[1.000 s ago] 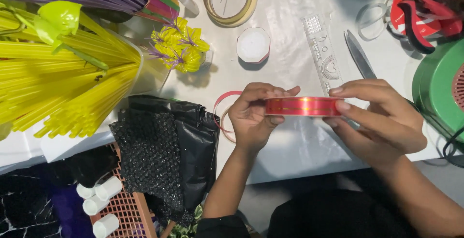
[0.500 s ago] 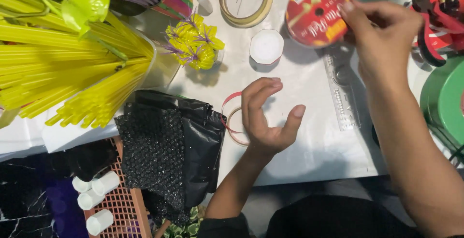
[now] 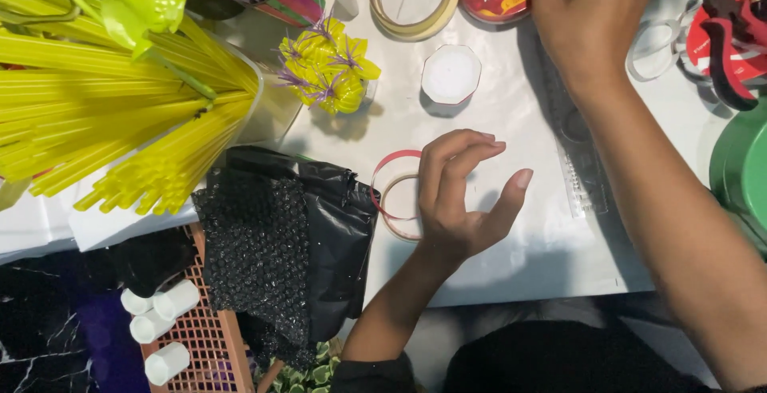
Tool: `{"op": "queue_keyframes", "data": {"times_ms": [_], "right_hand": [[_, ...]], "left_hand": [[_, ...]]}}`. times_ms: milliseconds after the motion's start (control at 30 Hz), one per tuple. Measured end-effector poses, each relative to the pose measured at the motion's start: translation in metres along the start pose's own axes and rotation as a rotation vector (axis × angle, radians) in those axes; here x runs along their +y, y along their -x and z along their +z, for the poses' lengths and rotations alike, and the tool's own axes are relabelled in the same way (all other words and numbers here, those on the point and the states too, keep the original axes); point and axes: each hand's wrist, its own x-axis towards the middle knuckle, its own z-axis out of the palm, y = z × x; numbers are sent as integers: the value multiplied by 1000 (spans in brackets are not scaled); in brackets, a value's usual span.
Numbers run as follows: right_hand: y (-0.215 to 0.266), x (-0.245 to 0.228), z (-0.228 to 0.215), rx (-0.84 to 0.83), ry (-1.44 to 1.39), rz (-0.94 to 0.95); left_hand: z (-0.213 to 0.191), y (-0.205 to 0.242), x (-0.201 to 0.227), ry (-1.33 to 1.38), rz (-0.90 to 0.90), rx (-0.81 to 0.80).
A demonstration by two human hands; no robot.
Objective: Applying double-sided tape to a decorative ribbon and wrapping it around a small container base.
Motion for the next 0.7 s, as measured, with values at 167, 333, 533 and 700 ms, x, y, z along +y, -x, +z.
{"op": "queue_keyframes", "data": {"times_ms": [167,333,533,700], "right_hand": [[7,10,-26,-58,152,-113],[42,-49,-135,-278,-268,-10],[105,-77,-141,-499,-439,197],[104,-101,-103,-577,-625,-213]], "left_hand": [[-5,-2,0,-28,18,-11],[-8,-1,-6,-100,98,-42],[17,33,8,11,759,-381],[17,29,13,-41,1044,-90]]}}
